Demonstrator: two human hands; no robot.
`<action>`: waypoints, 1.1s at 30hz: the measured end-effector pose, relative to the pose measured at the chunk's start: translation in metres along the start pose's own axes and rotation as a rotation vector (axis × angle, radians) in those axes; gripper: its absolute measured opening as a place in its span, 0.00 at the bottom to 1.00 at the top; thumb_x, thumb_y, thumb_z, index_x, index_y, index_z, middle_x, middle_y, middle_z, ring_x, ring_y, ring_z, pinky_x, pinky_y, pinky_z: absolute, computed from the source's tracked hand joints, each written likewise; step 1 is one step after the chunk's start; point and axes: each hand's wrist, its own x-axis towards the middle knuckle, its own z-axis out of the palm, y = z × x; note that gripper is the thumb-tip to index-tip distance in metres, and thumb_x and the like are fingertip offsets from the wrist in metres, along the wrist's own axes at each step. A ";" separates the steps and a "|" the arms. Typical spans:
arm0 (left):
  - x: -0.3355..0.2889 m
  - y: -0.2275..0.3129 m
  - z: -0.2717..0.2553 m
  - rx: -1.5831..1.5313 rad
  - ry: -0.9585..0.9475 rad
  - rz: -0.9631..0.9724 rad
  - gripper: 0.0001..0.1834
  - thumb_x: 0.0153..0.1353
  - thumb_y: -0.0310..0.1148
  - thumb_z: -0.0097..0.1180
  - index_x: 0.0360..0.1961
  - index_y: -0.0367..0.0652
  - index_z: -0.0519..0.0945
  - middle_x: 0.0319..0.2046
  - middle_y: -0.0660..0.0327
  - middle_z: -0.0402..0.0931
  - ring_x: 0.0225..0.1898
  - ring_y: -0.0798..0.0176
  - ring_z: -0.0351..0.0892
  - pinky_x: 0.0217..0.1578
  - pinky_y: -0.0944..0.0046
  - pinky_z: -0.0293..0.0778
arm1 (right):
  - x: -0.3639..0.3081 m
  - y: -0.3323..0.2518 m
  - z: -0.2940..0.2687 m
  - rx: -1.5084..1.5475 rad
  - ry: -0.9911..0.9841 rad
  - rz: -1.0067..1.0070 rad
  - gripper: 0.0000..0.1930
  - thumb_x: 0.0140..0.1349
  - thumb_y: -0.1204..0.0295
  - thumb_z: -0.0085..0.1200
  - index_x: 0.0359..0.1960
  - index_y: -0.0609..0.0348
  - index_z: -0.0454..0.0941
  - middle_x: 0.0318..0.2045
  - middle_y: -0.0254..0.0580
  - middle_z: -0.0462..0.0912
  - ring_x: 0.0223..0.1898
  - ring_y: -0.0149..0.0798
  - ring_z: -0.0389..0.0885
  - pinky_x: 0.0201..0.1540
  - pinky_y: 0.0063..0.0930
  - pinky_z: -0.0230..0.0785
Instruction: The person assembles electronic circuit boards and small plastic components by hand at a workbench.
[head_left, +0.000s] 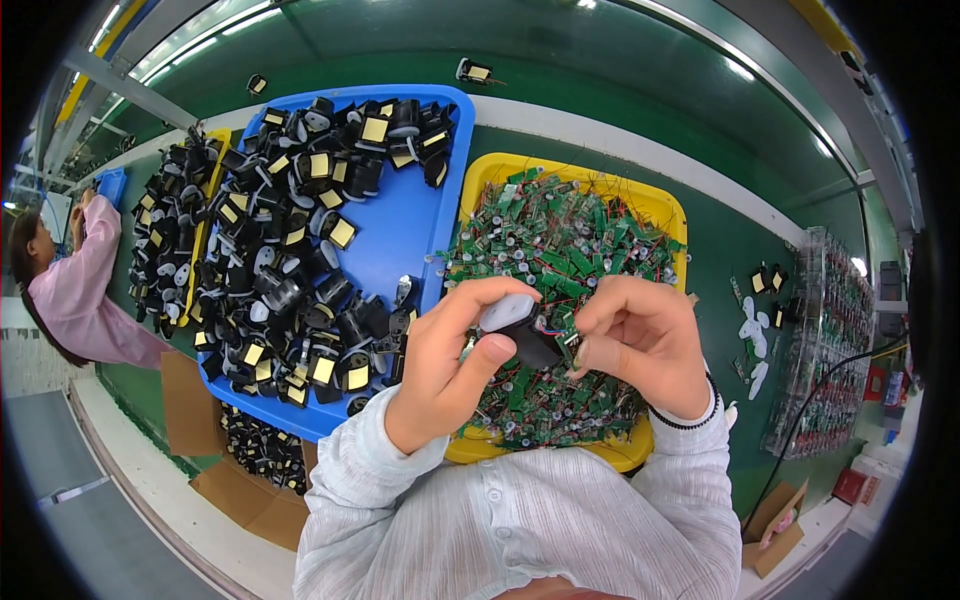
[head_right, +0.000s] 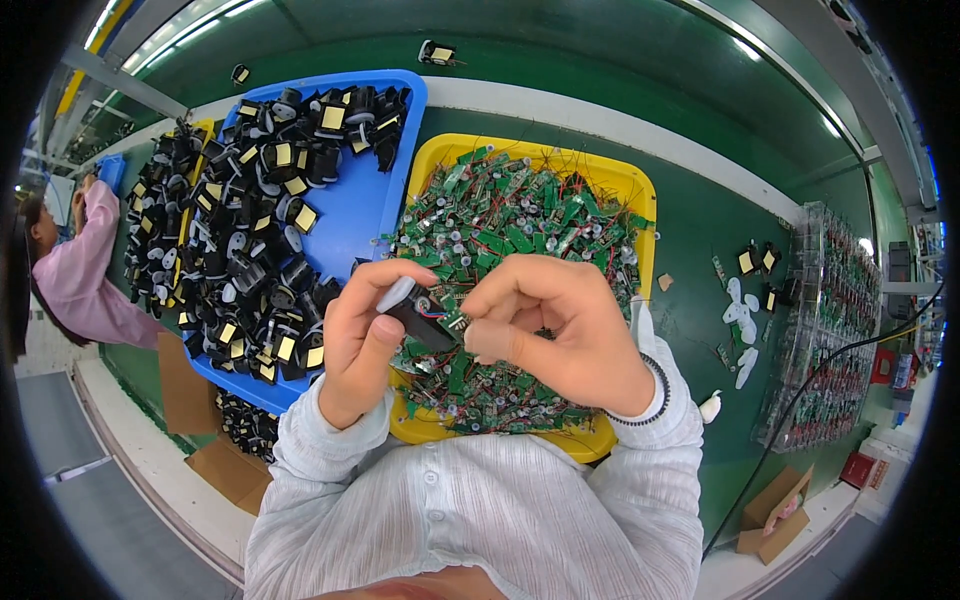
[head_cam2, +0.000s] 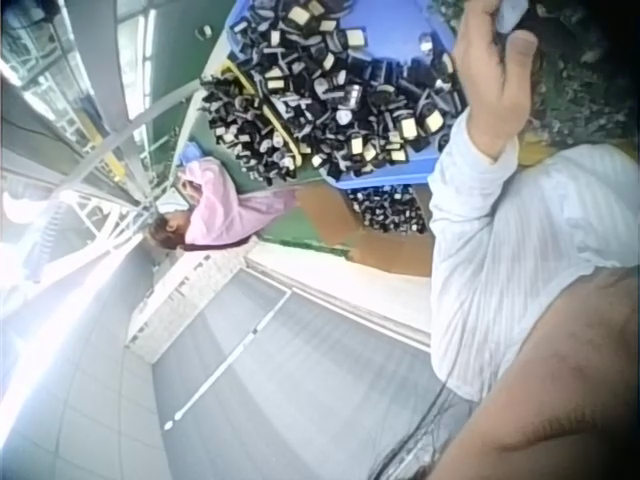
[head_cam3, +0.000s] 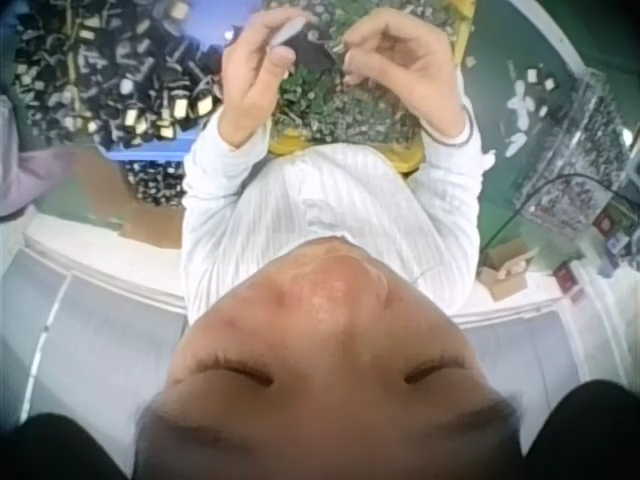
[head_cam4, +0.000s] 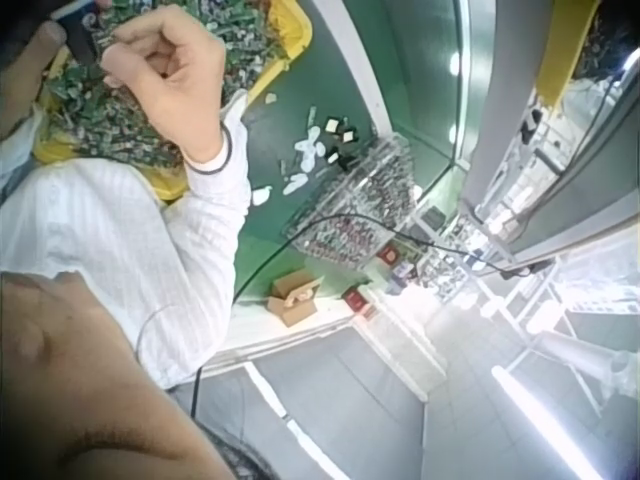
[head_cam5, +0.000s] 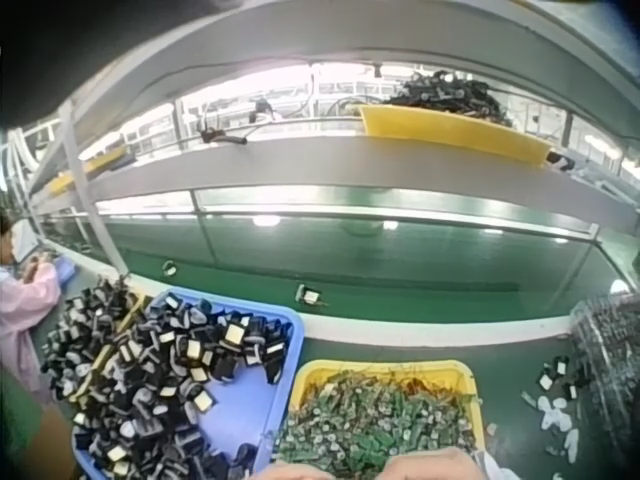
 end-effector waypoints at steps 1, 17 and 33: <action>0.000 0.000 0.000 -0.002 -0.001 0.000 0.20 0.61 0.42 0.48 0.44 0.34 0.72 0.36 0.55 0.75 0.34 0.64 0.75 0.37 0.68 0.69 | 0.001 -0.001 0.000 0.066 -0.009 0.062 0.07 0.53 0.81 0.54 0.34 0.67 0.72 0.22 0.34 0.75 0.27 0.26 0.77 0.31 0.18 0.72; -0.003 0.001 0.005 0.083 -0.003 -0.065 0.18 0.58 0.39 0.53 0.42 0.35 0.73 0.31 0.56 0.73 0.29 0.62 0.71 0.30 0.68 0.68 | 0.005 -0.002 -0.001 0.125 -0.035 0.150 0.07 0.53 0.80 0.55 0.34 0.64 0.71 0.22 0.33 0.75 0.26 0.23 0.76 0.30 0.18 0.74; 0.004 -0.003 0.003 0.486 -0.011 0.279 0.19 0.55 0.39 0.54 0.43 0.36 0.75 0.30 0.57 0.77 0.31 0.55 0.72 0.32 0.62 0.69 | 0.007 0.001 -0.001 -0.020 -0.130 0.225 0.04 0.55 0.78 0.52 0.26 0.64 0.70 0.21 0.32 0.71 0.23 0.22 0.71 0.25 0.19 0.72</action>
